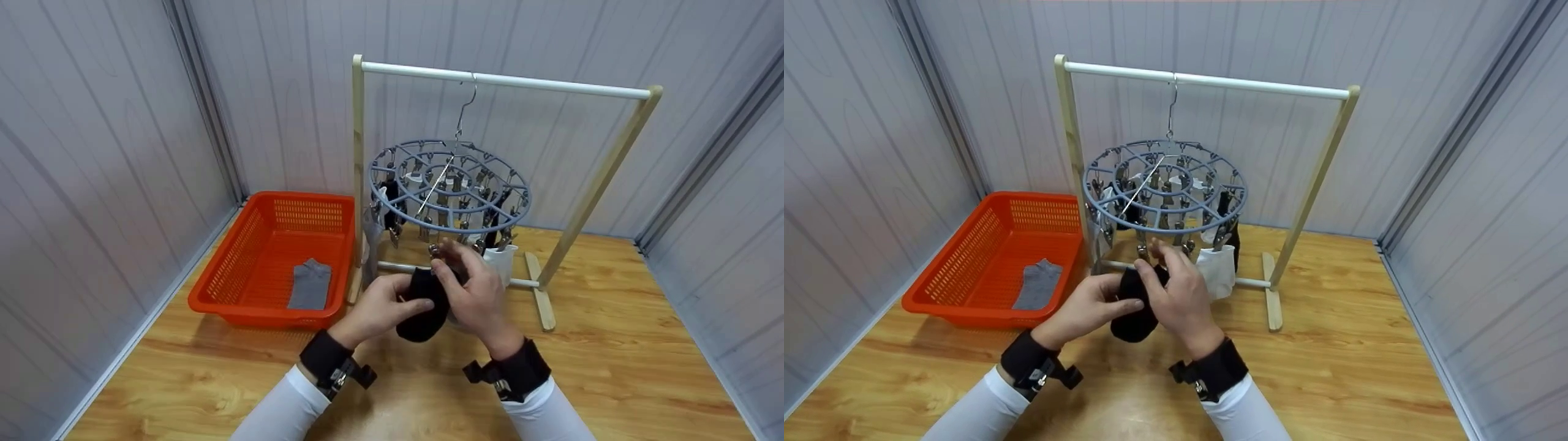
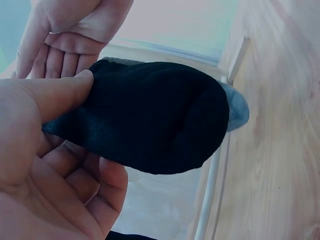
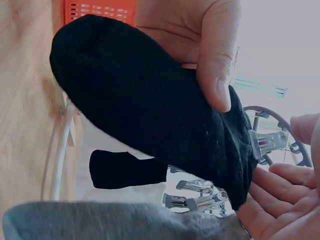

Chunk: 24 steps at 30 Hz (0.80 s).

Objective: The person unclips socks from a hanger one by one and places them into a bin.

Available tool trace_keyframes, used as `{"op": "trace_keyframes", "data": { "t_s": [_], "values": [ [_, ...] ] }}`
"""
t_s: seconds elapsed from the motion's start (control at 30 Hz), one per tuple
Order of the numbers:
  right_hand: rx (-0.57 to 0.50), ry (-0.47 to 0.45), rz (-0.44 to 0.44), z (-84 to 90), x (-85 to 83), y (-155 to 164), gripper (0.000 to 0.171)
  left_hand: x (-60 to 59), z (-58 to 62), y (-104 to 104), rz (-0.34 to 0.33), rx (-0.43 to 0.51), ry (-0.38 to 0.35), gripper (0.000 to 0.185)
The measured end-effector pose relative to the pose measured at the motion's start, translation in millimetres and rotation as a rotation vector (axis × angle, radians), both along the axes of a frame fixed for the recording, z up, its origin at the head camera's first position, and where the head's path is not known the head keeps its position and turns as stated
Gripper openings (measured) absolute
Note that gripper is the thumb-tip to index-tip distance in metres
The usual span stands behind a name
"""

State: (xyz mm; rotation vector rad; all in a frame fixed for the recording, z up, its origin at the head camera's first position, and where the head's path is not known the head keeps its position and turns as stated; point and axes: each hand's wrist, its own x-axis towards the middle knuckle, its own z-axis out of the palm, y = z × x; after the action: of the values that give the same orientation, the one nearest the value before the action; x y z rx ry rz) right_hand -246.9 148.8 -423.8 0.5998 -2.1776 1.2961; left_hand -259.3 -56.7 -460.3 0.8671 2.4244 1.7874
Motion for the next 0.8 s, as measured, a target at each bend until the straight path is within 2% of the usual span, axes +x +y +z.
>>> {"op": "trace_keyframes", "data": {
  "t_s": [0.23,0.33,0.5,0.8],
  "values": [
    [-0.095,-0.123,0.023,0.5,0.9,1.2,0.045,1.5,-0.5,2.5,-0.02,-0.011,0.018,0.021],
    [-0.132,-0.14,0.02,0.5,-0.5,1.5,0.041,1.8,-0.4,3.3,-0.014,-0.015,0.021,0.019],
    [-0.228,-0.146,0.078,0.8,-3.2,1.9,0.029,2.1,0.1,4.7,0.002,-0.023,0.015,0.017],
    [-0.305,-0.195,0.113,3.5,-3.3,4.8,0.018,1.6,2.5,1.8,0.013,-0.044,0.017,0.017]
  ]
}}
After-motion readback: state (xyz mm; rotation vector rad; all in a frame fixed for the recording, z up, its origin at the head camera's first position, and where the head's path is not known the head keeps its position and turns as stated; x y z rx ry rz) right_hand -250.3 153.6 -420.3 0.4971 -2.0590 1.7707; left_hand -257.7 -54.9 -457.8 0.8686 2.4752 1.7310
